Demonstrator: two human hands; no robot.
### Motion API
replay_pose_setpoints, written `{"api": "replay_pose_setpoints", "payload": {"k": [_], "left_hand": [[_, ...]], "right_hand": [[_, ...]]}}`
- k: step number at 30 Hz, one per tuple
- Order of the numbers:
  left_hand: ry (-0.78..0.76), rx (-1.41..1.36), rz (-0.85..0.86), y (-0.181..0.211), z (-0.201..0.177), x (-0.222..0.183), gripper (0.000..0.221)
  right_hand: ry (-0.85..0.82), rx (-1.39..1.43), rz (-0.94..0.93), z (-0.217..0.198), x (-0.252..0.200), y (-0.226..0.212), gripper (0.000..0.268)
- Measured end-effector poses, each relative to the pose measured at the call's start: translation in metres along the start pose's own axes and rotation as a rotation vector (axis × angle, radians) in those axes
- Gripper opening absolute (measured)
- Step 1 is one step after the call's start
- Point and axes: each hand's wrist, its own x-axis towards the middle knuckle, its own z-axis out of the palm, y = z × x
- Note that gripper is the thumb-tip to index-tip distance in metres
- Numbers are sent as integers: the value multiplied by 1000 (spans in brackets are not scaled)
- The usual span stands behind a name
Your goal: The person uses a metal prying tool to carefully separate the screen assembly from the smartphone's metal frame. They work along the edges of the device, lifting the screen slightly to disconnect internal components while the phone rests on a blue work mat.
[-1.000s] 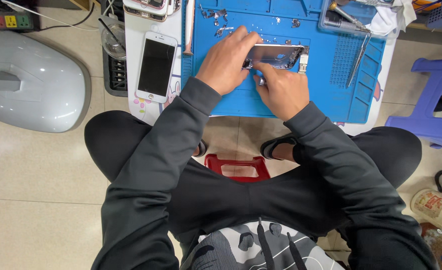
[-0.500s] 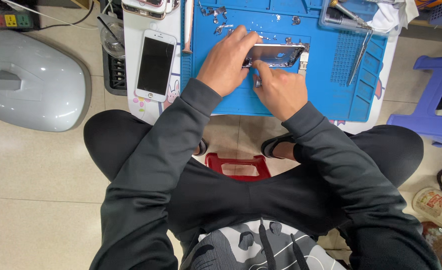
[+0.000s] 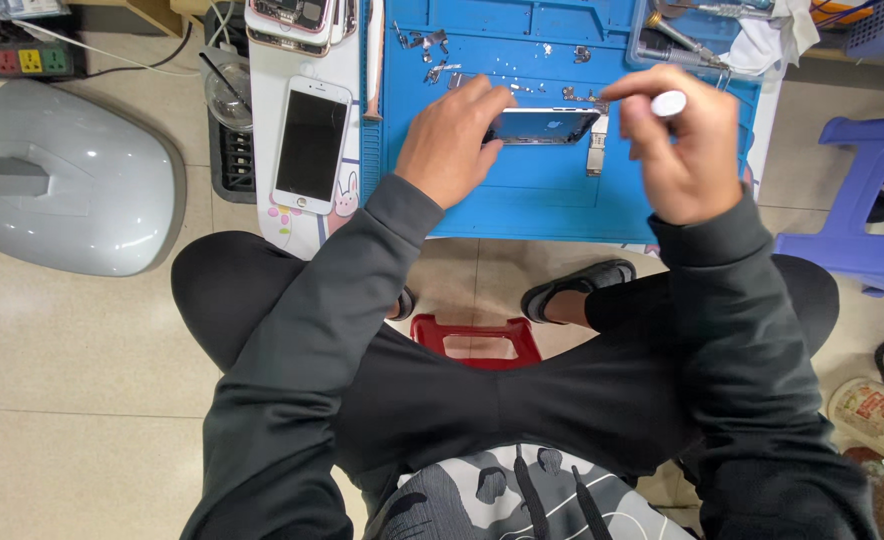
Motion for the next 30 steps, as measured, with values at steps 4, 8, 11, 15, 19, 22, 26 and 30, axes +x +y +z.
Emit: {"api": "replay_pose_setpoints", "payload": {"k": [4,8,11,15,19,22,26,30], "left_hand": [[98,49,-15,4,10,-1,33],[123,76,-32,3,13,0,28],[125,75,-29,5,13,1,28],[122,86,-17,3,11,1,29],[96,45,-27,6,6,2,29],[86,34,-18,6,6,3,28],[50,18,12,8,6,4,28],[51,5,40,12,5,4,30]], "right_hand": [[212,-89,-249,-42,-2,48,53],[380,-226,-171,-77,-10,99,47],[321,-201,-156,-90,-2,121,25],[256,-279,-39,-97,1,160,9],[205,-302,-11,-95,-2,174,13],[202,-412,4,-91,-5,181,12],[192,-515,11,-86,-7,195,13],[180,-667,15,-76,-5,198,15]]}}
